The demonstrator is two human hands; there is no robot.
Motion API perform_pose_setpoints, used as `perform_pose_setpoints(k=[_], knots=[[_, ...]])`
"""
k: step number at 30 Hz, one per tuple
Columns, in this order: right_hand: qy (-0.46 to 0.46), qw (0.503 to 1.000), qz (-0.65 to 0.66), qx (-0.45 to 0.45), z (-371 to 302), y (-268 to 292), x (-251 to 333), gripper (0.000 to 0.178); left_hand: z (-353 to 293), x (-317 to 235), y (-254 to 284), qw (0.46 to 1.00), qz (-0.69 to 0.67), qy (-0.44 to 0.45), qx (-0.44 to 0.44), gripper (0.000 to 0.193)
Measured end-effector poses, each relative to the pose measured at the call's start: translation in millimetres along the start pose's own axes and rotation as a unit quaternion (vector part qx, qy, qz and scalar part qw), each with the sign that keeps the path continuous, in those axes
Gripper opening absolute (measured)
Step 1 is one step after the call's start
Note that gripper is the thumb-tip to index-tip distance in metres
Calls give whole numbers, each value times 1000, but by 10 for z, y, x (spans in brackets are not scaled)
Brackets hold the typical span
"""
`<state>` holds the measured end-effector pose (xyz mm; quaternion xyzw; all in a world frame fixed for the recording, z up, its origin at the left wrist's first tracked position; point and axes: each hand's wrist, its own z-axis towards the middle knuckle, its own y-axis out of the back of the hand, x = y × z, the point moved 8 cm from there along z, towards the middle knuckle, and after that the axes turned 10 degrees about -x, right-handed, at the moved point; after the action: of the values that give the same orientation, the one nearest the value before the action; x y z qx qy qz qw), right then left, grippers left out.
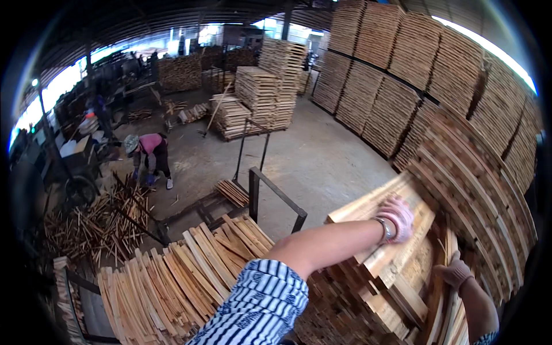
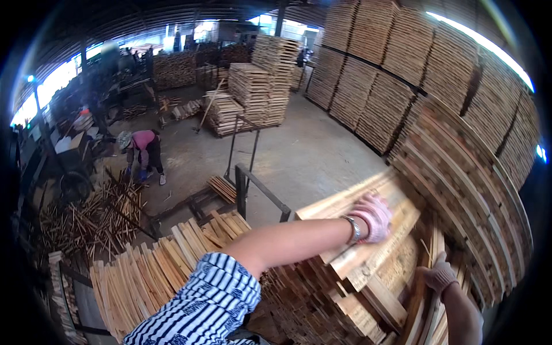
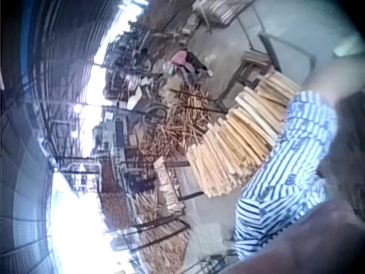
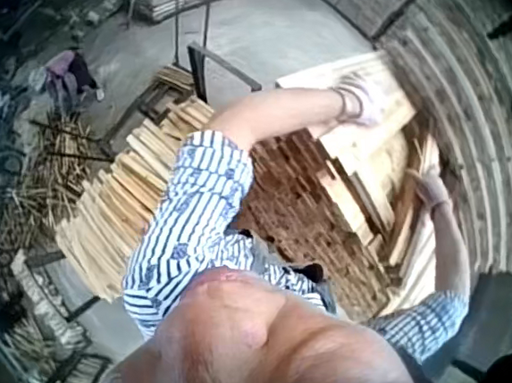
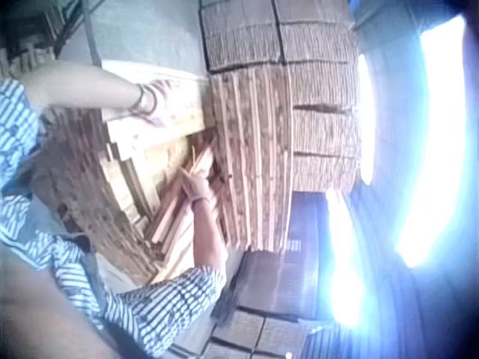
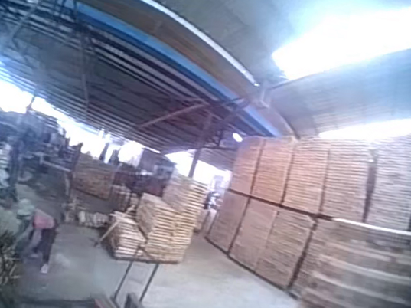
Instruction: The person repeatedly picks up bundles of wooden planks from a large stack and throws them onto a metal rack. The person wears gloves and a striped shirt while performing this repetitive task in a warehouse environment.
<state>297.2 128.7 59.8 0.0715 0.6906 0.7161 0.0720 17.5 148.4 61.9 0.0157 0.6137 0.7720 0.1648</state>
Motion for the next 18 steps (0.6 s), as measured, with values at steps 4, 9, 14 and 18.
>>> perform_pose_setpoints(k=[4, 9, 14, 18], knots=[[11, 942, 334, 3, 86, 12, -104, 64, 188, 101, -189, 999, 16, -27, -9, 55], [-14, 686, 704, 183, -210, 31, 214, 47, 172, 147, -234, 999, 26, -30, -1, 56], [-21, 651, 742, 158, -67, -445, 913, 47, 356, -6, -443, 998, 40, -28, -26, 52], [-4, 683, 700, 207, 74, -416, 967, 45, 261, 28, -353, 999, 13, -36, -27, 51]])
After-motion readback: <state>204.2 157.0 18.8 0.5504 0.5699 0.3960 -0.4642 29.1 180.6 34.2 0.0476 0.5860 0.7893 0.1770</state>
